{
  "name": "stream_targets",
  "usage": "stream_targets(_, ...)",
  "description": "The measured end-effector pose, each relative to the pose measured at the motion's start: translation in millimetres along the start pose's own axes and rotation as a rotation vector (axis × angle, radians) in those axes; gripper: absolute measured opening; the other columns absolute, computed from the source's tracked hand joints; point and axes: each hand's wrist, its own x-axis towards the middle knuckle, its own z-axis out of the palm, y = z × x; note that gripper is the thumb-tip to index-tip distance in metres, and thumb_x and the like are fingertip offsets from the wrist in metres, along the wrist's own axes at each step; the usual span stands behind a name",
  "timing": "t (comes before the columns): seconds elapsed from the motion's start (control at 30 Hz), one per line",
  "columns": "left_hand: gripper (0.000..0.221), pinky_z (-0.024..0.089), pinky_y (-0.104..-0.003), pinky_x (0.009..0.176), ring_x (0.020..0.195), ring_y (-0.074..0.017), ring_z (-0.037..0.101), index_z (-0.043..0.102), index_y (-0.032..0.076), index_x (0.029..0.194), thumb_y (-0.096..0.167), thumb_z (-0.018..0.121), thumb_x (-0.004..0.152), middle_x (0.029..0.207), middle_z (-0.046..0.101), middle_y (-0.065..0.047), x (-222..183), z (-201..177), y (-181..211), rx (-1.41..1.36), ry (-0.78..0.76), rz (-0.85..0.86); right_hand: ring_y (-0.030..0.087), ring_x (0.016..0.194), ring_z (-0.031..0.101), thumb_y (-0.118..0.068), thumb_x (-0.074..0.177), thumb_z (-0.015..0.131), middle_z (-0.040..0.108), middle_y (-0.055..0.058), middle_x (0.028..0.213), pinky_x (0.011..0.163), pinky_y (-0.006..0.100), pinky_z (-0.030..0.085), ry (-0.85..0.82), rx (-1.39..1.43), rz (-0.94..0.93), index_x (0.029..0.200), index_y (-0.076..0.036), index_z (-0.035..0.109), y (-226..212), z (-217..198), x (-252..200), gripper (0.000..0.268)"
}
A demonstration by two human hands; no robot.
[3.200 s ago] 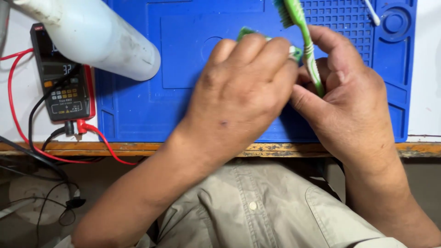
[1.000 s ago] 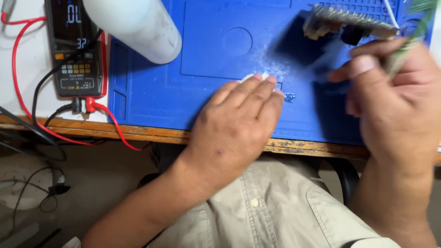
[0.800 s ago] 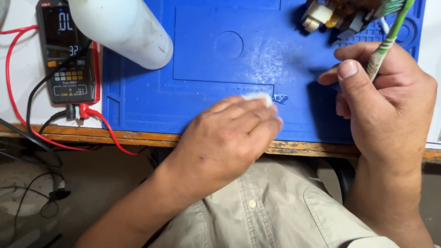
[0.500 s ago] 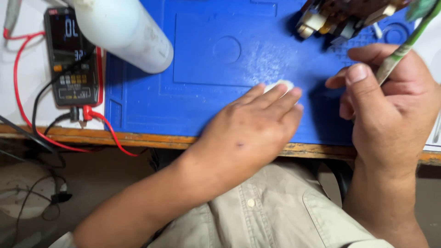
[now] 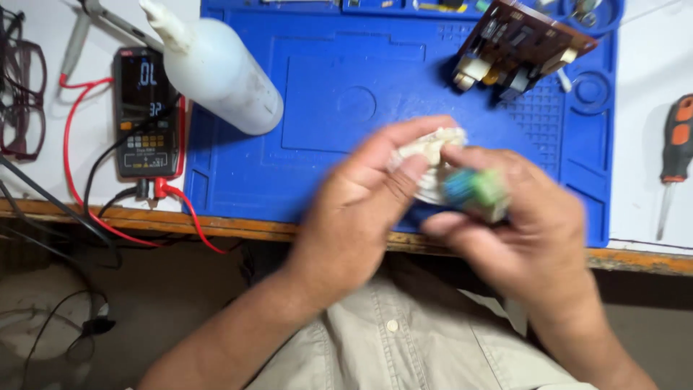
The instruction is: Cleaning a circuit board with a brush and testing its components using a multimeter
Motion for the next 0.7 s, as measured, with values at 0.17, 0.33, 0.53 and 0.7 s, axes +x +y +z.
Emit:
stream_targets(0.17,0.091,0.012,-0.041,0.146,0.184,-0.0264,0.015,0.022,0.003,0.185,0.058,0.044,0.116,0.199,0.019,-0.020,6,5,-3,-0.072,-0.364,-0.105,0.023,0.094,0.073,-0.012,0.111,0.084,0.080,0.006,0.111,0.088,0.038,0.054,0.067,-0.284,0.007,0.138,-0.004,0.085,20,-20,-5,0.029)
stream_targets(0.33,0.049,0.060,-0.054,0.123,0.147,-0.0430,0.076,0.065,0.001,0.162,0.028,0.060,0.121,0.163,0.075,-0.025,46,-8,3,0.745,-0.044,0.440,0.025,0.109,0.079,-0.021,0.106,0.084,0.084,0.008,0.116,0.102,0.038,0.058,-0.132,-0.316,0.120,0.107,-0.008,0.085,28,-41,-4,0.013)
stream_targets(0.53,0.088,0.062,-0.057,0.116,0.148,-0.0450,0.070,0.059,0.017,0.167,0.025,0.103,0.092,0.169,0.065,-0.021,148,23,-15,1.146,0.042,0.676,0.024,0.100,0.076,-0.024,0.113,0.079,0.082,0.006,0.111,0.088,0.039,0.056,-0.106,-0.344,0.082,0.102,-0.008,0.078,32,-38,-5,0.020)
stream_targets(0.7,0.011,0.059,-0.056,0.059,0.079,-0.0383,0.076,0.070,0.017,0.099,0.007,0.073,0.095,0.093,0.071,-0.008,153,24,-23,1.215,0.203,0.943,0.011,0.092,0.072,-0.019,0.112,0.083,0.085,0.000,0.103,0.085,0.030,0.053,0.032,-0.191,0.314,0.113,-0.011,0.090,43,-43,-17,0.011)
